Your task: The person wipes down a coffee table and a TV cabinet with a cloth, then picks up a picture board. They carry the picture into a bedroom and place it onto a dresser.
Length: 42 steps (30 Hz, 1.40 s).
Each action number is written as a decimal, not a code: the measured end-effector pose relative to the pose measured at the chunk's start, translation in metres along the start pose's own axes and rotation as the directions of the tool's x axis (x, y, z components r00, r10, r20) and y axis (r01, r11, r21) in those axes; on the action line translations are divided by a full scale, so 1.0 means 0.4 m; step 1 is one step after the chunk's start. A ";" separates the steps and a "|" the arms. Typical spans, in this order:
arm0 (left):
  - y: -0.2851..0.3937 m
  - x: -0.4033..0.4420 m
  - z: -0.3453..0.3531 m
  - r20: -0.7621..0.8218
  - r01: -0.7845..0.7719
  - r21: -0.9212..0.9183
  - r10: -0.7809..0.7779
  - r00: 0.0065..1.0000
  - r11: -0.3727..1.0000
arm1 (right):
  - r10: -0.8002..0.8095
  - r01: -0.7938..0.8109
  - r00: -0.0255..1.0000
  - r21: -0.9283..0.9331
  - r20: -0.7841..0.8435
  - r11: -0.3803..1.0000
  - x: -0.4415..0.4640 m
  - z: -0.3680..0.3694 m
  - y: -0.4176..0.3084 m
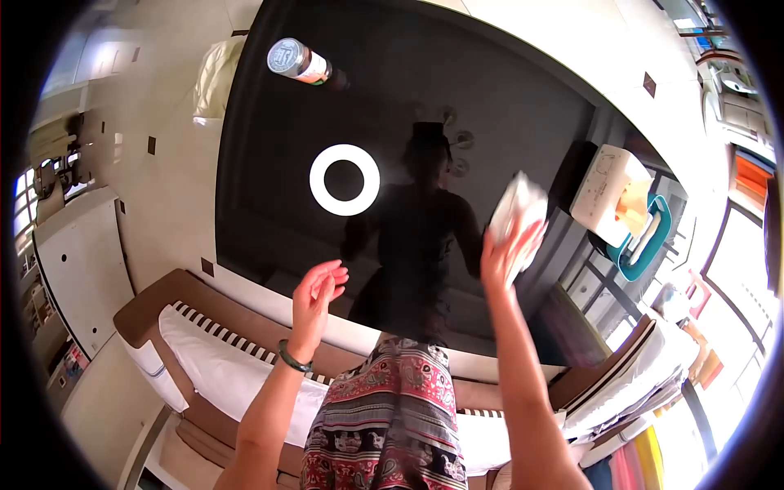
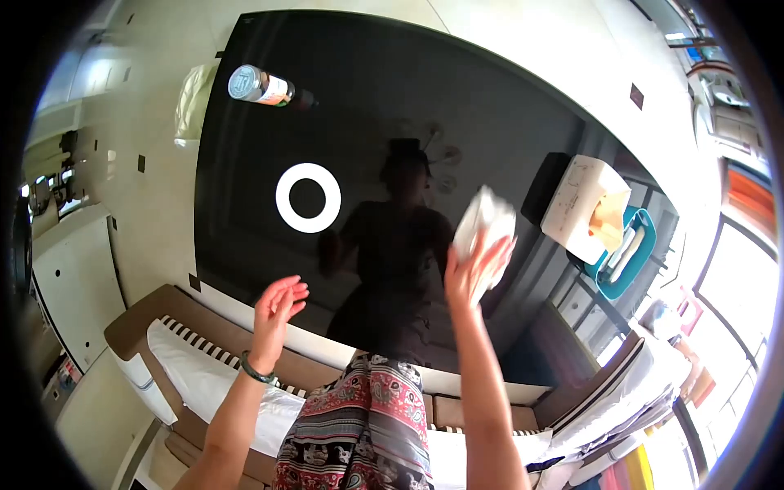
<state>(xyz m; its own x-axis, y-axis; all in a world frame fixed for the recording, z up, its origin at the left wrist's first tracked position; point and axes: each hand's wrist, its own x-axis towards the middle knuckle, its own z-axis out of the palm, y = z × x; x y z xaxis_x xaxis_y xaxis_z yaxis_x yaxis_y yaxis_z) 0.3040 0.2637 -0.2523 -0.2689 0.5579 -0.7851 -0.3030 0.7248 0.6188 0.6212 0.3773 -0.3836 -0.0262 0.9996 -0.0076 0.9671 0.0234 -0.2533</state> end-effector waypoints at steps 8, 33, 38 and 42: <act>0.102 0.013 -0.010 -0.007 -0.052 -0.021 0.052 0.999 0.998 | 0.182 -0.380 0.924 0.854 0.335 0.357 0.527 -0.061 -0.061; 0.224 0.120 0.033 0.301 -0.418 0.116 0.369 0.879 0.901 | -0.493 0.489 0.870 0.097 0.021 0.867 0.278 -0.419 -0.394; 0.370 0.092 0.141 0.441 -0.777 0.259 0.645 0.623 0.573 | -0.257 0.211 0.964 0.408 0.062 0.888 0.189 -0.493 -0.418; 0.343 0.053 0.205 0.500 -0.789 0.107 0.653 0.568 0.605 | -0.181 0.031 0.957 0.544 0.225 0.838 0.135 -0.556 -0.392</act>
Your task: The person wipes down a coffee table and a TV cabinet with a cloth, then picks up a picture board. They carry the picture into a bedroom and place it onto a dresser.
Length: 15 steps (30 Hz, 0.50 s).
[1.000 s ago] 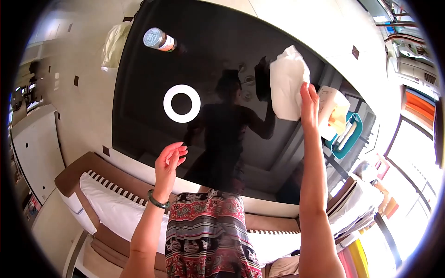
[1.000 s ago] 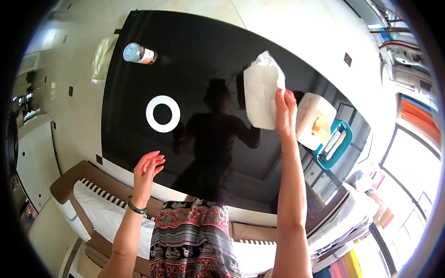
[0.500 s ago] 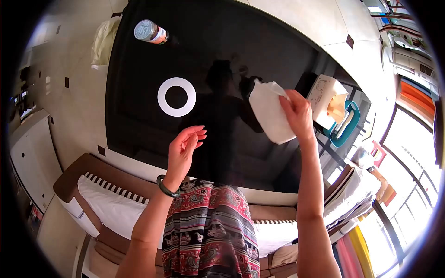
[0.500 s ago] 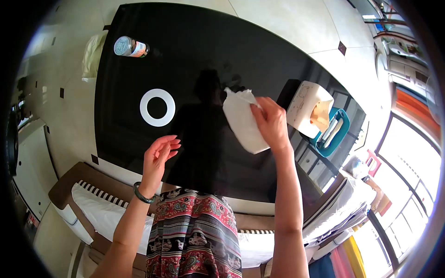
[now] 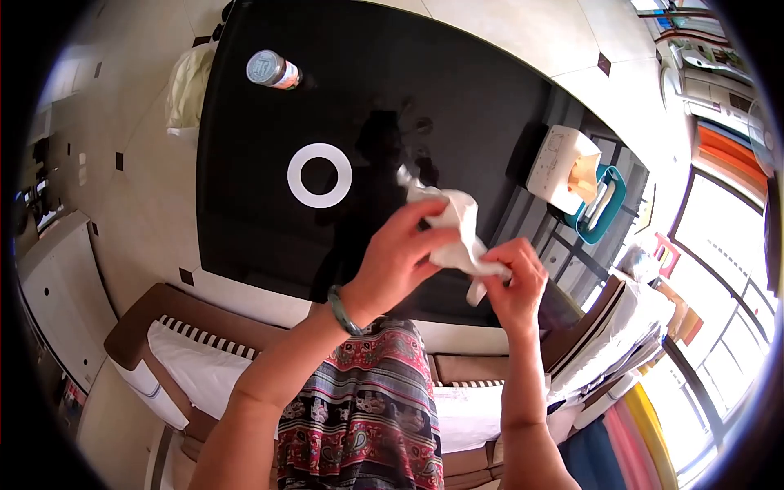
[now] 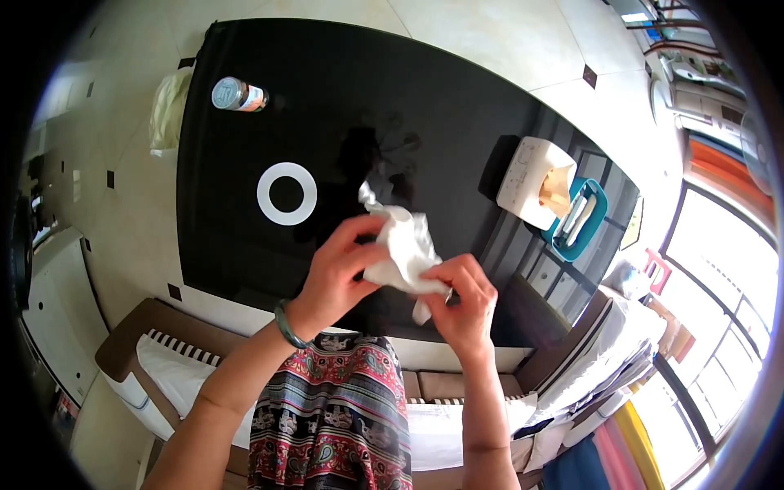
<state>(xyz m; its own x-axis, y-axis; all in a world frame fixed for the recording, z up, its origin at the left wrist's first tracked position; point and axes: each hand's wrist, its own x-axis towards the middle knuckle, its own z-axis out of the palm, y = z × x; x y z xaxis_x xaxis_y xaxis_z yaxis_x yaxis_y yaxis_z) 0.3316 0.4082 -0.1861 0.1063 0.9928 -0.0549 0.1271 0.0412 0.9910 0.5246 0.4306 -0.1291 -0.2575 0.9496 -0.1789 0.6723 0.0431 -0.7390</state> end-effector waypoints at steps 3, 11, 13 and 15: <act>0.013 -0.053 0.048 0.155 -0.016 0.072 0.005 0.988 0.997 | 0.371 -0.472 0.871 0.339 0.323 0.814 -0.094 -0.026 0.036; 0.069 -0.240 0.085 0.262 0.063 0.097 -0.087 0.961 0.993 | 0.759 -0.470 0.598 0.880 0.258 0.071 -0.369 -0.027 0.129; 0.082 -0.285 0.068 0.247 0.029 0.172 -0.071 0.966 0.985 | 0.871 -0.358 0.471 0.933 0.140 0.044 -0.430 -0.048 0.146; 0.093 -0.337 0.040 0.252 0.016 0.213 -0.070 0.965 0.977 | 0.920 -0.259 0.392 0.960 0.000 0.111 -0.467 -0.085 0.143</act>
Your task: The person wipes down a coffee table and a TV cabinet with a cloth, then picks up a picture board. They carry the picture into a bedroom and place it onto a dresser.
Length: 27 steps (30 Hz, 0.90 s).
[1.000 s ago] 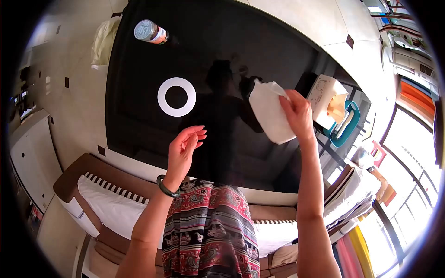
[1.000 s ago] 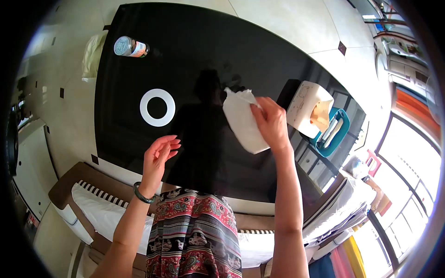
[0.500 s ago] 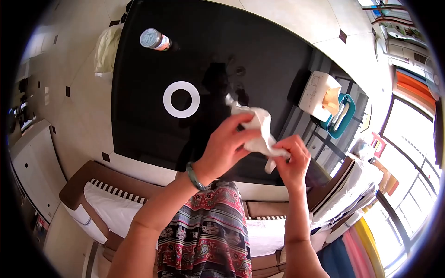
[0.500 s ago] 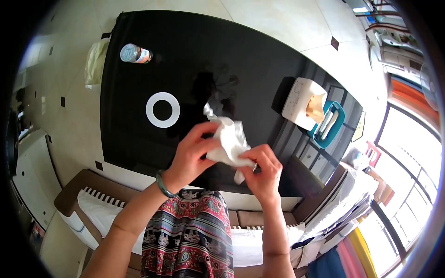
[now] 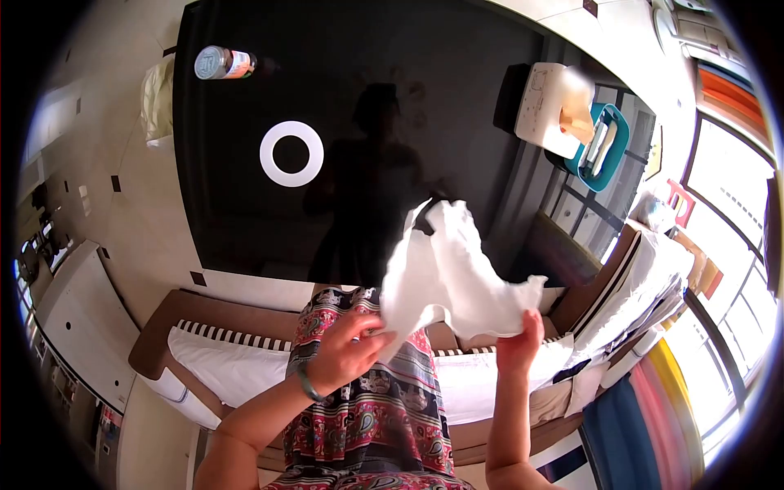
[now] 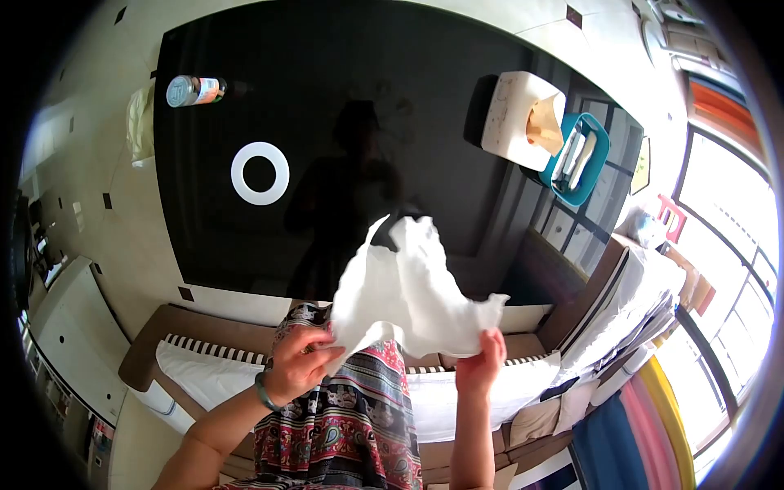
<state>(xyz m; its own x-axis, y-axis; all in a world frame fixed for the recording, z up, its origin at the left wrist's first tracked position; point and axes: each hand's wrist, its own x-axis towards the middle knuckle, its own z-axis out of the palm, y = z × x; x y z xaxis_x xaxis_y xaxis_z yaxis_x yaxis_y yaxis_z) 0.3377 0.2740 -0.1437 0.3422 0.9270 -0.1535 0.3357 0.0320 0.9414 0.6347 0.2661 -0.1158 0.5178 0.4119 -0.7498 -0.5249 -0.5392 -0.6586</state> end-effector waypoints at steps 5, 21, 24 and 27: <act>-0.045 -0.005 -0.041 -0.061 0.056 0.026 -0.055 0.997 0.998 | -0.313 0.309 0.949 -0.077 -0.034 0.948 0.074 0.048 -0.114; -0.425 0.134 -0.075 -0.249 0.468 -0.066 -0.468 0.848 0.881 | -0.231 0.781 0.621 -0.617 0.749 0.098 0.309 0.304 0.285; -0.482 0.068 -0.186 -0.394 0.514 -0.257 -0.574 0.718 0.819 | -0.656 0.785 0.428 -0.616 0.622 -0.071 0.496 0.286 0.236; -0.524 0.090 -0.285 -0.586 0.459 -0.256 -0.514 0.626 0.851 | -0.515 0.751 0.536 -0.656 0.669 -0.070 0.572 0.339 0.334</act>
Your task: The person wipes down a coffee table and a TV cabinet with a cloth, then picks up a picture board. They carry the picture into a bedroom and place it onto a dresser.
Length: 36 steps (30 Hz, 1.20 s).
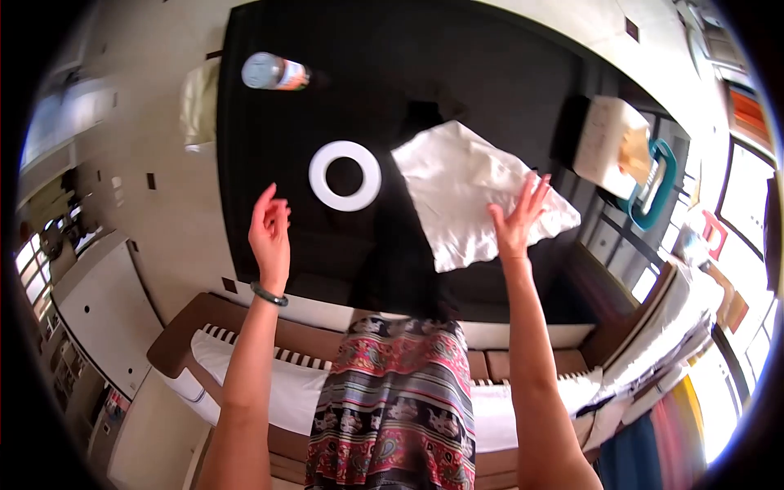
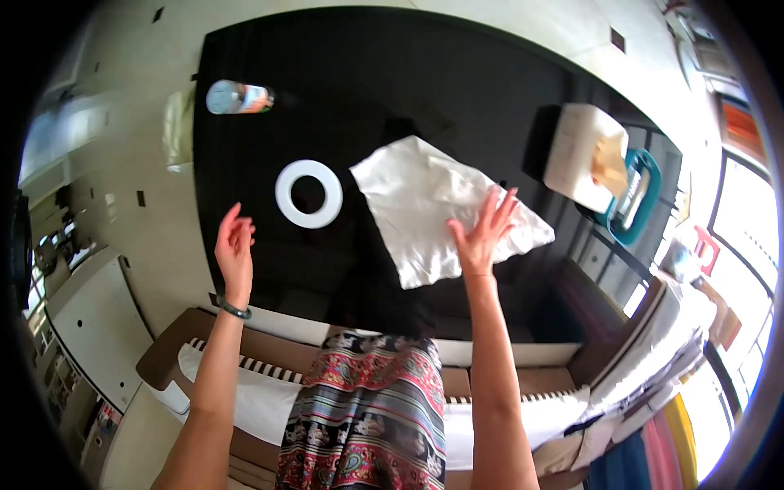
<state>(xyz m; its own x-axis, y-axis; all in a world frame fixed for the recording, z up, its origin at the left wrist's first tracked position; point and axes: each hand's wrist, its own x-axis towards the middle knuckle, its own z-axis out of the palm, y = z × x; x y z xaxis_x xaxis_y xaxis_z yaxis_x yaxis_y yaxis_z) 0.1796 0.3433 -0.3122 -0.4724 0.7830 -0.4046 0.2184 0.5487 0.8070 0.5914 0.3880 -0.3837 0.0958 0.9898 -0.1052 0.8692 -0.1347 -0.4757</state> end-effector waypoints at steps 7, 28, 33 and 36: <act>0.094 0.338 0.109 -0.164 -0.221 -0.111 0.202 0.966 0.969 | -0.276 0.312 0.948 -0.295 0.158 0.903 0.170 0.120 -0.244; -0.113 0.084 -0.286 -0.185 -0.163 -0.479 0.082 0.979 0.862 | -0.691 0.657 0.718 -0.247 -0.084 0.712 0.576 0.741 -1.091; -0.202 -0.076 -0.431 -0.216 -0.001 -0.491 -0.121 0.969 0.871 | -0.820 0.812 0.572 -0.135 -0.009 0.568 0.361 0.835 -1.135; -0.219 -0.135 -0.477 -0.253 0.041 -0.494 -0.188 0.949 0.869 | -0.758 0.779 0.617 -0.032 0.209 0.626 0.078 0.811 -1.125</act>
<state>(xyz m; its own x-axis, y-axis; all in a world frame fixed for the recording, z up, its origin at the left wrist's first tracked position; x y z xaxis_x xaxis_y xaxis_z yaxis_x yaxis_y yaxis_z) 0.0232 0.1971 -0.2789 -0.7051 0.5659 -0.4273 -0.2515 0.3639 0.8969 0.0457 0.4648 -0.4563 -0.7012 0.7038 0.1138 0.6340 0.6886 -0.3519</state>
